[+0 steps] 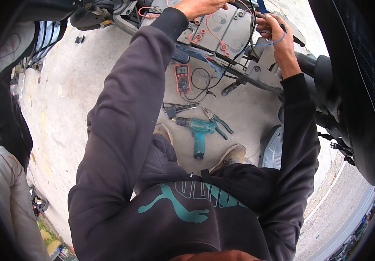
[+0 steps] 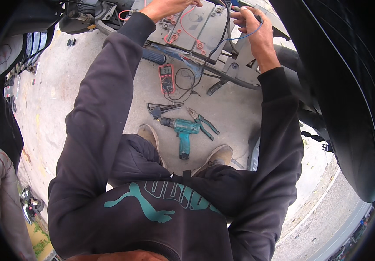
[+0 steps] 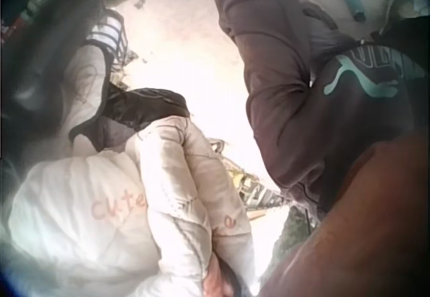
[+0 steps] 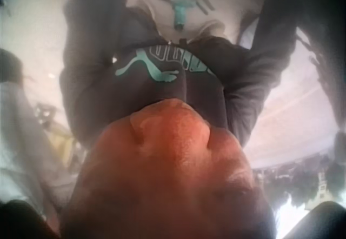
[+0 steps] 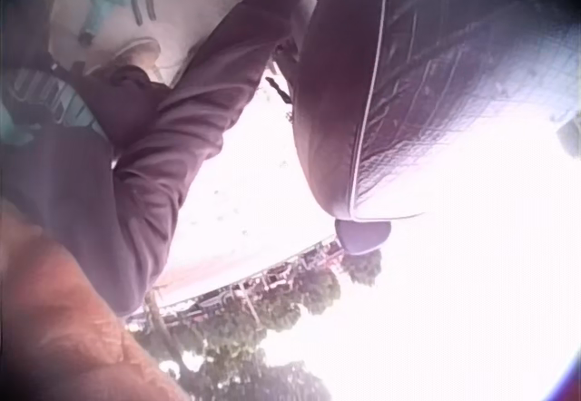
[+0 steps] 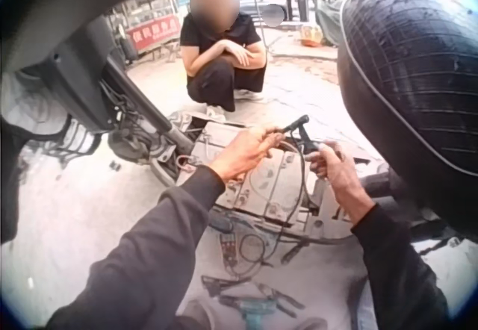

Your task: The person uses a multimeter to test the battery terminals of an electric scooter, then uses a screwdriver to tighten connections. They insert a key into the ignition and attempt to start the scooter while another person holds it steady.

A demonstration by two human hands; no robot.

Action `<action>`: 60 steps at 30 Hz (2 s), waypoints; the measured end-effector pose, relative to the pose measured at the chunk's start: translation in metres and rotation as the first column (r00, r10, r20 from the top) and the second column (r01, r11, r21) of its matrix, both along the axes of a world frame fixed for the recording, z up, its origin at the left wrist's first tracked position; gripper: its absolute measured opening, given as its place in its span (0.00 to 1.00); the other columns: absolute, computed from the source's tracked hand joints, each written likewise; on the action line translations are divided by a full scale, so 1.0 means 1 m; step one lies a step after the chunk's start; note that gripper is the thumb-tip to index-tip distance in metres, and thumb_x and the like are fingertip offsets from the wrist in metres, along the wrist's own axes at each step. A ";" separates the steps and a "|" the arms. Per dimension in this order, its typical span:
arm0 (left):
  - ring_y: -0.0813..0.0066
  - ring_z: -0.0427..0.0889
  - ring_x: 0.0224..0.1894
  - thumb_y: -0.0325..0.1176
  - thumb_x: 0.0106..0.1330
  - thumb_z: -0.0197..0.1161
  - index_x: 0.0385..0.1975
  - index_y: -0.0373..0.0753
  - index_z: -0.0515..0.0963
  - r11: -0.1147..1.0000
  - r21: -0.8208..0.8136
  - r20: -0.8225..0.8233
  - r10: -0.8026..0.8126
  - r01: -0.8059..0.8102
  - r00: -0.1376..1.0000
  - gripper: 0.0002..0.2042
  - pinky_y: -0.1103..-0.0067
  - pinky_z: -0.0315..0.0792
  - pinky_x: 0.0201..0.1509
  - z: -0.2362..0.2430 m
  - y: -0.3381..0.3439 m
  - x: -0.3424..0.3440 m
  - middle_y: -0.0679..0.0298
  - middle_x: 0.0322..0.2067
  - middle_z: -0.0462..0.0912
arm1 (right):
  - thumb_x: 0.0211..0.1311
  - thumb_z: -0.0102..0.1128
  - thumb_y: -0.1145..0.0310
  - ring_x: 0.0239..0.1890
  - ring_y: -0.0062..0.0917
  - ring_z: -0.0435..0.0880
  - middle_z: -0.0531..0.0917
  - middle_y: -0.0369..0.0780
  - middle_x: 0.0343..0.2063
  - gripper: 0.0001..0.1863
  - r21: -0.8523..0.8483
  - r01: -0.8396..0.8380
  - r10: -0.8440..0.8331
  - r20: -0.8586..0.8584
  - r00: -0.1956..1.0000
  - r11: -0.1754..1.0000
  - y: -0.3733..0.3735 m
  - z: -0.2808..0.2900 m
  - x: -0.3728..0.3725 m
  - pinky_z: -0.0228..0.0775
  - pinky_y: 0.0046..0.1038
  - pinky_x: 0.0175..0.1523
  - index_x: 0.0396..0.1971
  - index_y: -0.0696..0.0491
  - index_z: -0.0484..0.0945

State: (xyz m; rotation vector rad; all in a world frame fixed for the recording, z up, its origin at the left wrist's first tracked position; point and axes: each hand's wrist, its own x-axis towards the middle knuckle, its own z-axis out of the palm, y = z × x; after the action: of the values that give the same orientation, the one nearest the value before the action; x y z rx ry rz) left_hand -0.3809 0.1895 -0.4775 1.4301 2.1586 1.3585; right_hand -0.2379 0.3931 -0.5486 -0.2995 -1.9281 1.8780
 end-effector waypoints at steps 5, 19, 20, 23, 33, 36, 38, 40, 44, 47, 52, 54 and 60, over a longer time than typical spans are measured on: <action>0.74 0.83 0.32 0.38 0.77 0.55 0.53 0.33 0.79 0.999 -0.039 0.020 0.021 -0.020 1.000 0.16 0.77 0.78 0.38 -0.001 -0.003 0.000 0.60 0.36 0.87 | 0.67 0.62 0.61 0.38 0.22 0.87 0.89 0.42 0.36 0.17 -0.107 -0.006 0.018 0.119 0.993 0.994 0.004 -0.007 -0.009 0.77 0.21 0.43 0.45 0.60 0.83; 0.76 0.84 0.35 0.39 0.77 0.55 0.51 0.33 0.80 0.999 0.041 0.075 -0.024 0.021 0.997 0.15 0.78 0.78 0.39 -0.005 -0.002 -0.003 0.61 0.37 0.86 | 0.69 0.63 0.63 0.38 0.21 0.88 0.88 0.39 0.38 0.15 -0.091 -0.013 0.020 0.071 0.997 0.996 0.006 -0.019 -0.012 0.80 0.21 0.43 0.47 0.56 0.85; 0.76 0.84 0.35 0.39 0.77 0.55 0.51 0.33 0.80 0.999 0.035 0.075 -0.024 0.021 0.997 0.15 0.79 0.78 0.39 -0.006 -0.002 -0.004 0.62 0.37 0.86 | 0.69 0.63 0.63 0.38 0.21 0.88 0.88 0.39 0.38 0.15 -0.079 -0.004 0.009 0.066 0.998 0.997 0.006 -0.020 -0.011 0.80 0.21 0.43 0.47 0.56 0.85; 0.76 0.84 0.35 0.39 0.77 0.55 0.51 0.33 0.80 1.000 0.016 0.080 -0.010 0.009 0.997 0.15 0.79 0.78 0.39 -0.005 -0.001 -0.005 0.62 0.37 0.86 | 0.69 0.63 0.63 0.38 0.21 0.88 0.88 0.39 0.38 0.15 -0.060 0.001 0.002 0.055 0.998 0.998 0.004 -0.021 -0.010 0.80 0.21 0.43 0.47 0.56 0.85; 0.76 0.84 0.34 0.38 0.77 0.55 0.50 0.33 0.80 0.998 0.045 0.040 -0.040 0.038 0.998 0.15 0.78 0.78 0.38 -0.007 -0.005 -0.005 0.62 0.37 0.86 | 0.70 0.63 0.61 0.43 0.20 0.87 0.87 0.37 0.40 0.16 0.043 -0.059 0.056 0.050 0.997 0.997 0.003 -0.025 -0.006 0.79 0.21 0.47 0.49 0.55 0.85; 0.76 0.83 0.33 0.38 0.77 0.55 0.51 0.33 0.80 0.998 0.053 0.027 -0.035 0.034 0.999 0.15 0.78 0.78 0.38 -0.003 -0.002 -0.008 0.61 0.36 0.87 | 0.70 0.64 0.60 0.45 0.20 0.86 0.87 0.37 0.41 0.17 0.111 -0.082 0.079 0.028 0.996 0.991 0.002 -0.025 -0.005 0.79 0.22 0.49 0.51 0.55 0.84; 0.77 0.83 0.31 0.38 0.77 0.56 0.51 0.32 0.80 1.000 0.023 0.058 0.004 -0.006 0.998 0.15 0.78 0.77 0.37 -0.011 -0.002 -0.008 0.60 0.35 0.87 | 0.70 0.64 0.60 0.45 0.20 0.86 0.87 0.37 0.42 0.17 0.133 -0.075 0.070 0.040 0.997 0.988 -0.001 -0.026 -0.002 0.80 0.23 0.49 0.52 0.55 0.84; 0.77 0.82 0.30 0.38 0.77 0.56 0.51 0.31 0.80 0.998 0.053 0.044 -0.021 0.018 0.999 0.16 0.78 0.77 0.36 -0.010 -0.003 -0.009 0.60 0.34 0.87 | 0.70 0.64 0.60 0.45 0.21 0.86 0.86 0.38 0.42 0.18 0.188 -0.054 0.046 0.044 0.998 0.981 -0.002 -0.024 -0.002 0.81 0.23 0.48 0.52 0.55 0.84; 0.78 0.81 0.29 0.37 0.77 0.55 0.50 0.31 0.80 0.999 0.042 0.051 -0.021 0.019 0.998 0.15 0.78 0.77 0.35 -0.009 -0.002 -0.009 0.62 0.34 0.87 | 0.70 0.64 0.60 0.44 0.22 0.86 0.86 0.39 0.42 0.18 0.141 -0.013 -0.001 0.095 0.995 0.990 0.009 -0.035 -0.010 0.82 0.23 0.47 0.52 0.56 0.83; 0.78 0.81 0.29 0.37 0.77 0.55 0.50 0.32 0.80 0.998 0.061 0.079 -0.029 0.025 0.996 0.15 0.79 0.77 0.35 -0.011 -0.002 -0.011 0.62 0.34 0.87 | 0.70 0.64 0.61 0.44 0.21 0.86 0.86 0.39 0.41 0.18 0.151 -0.022 0.012 0.067 0.998 0.988 0.012 -0.041 -0.013 0.82 0.23 0.48 0.52 0.57 0.83; 0.78 0.81 0.30 0.37 0.77 0.56 0.49 0.32 0.80 0.997 0.067 0.073 -0.053 0.048 0.996 0.14 0.79 0.77 0.35 -0.011 -0.002 -0.012 0.63 0.34 0.87 | 0.70 0.64 0.61 0.43 0.20 0.86 0.86 0.38 0.41 0.17 0.167 -0.020 0.011 0.050 0.999 0.986 0.011 -0.043 -0.012 0.82 0.23 0.48 0.51 0.57 0.84; 0.78 0.81 0.30 0.36 0.77 0.56 0.48 0.31 0.80 0.996 0.071 0.067 -0.054 0.049 0.996 0.14 0.79 0.77 0.36 -0.009 -0.002 -0.011 0.63 0.34 0.87 | 0.70 0.63 0.61 0.43 0.20 0.85 0.86 0.38 0.41 0.17 0.171 -0.012 0.004 0.047 0.999 0.985 0.012 -0.044 -0.013 0.82 0.23 0.47 0.51 0.57 0.84; 0.78 0.82 0.30 0.37 0.77 0.56 0.48 0.31 0.80 0.998 0.059 0.055 -0.041 0.038 0.998 0.14 0.78 0.77 0.36 -0.007 -0.002 -0.010 0.62 0.33 0.87 | 0.69 0.64 0.62 0.41 0.20 0.86 0.86 0.38 0.39 0.17 0.217 -0.014 0.009 0.021 1.000 0.976 0.008 -0.041 -0.011 0.82 0.22 0.46 0.50 0.58 0.85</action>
State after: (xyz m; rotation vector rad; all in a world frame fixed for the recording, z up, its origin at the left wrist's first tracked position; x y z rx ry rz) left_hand -0.3912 0.1877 -0.4847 1.4299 2.0615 1.4404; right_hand -0.2493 0.4011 -0.5893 -0.2404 -2.1293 1.6571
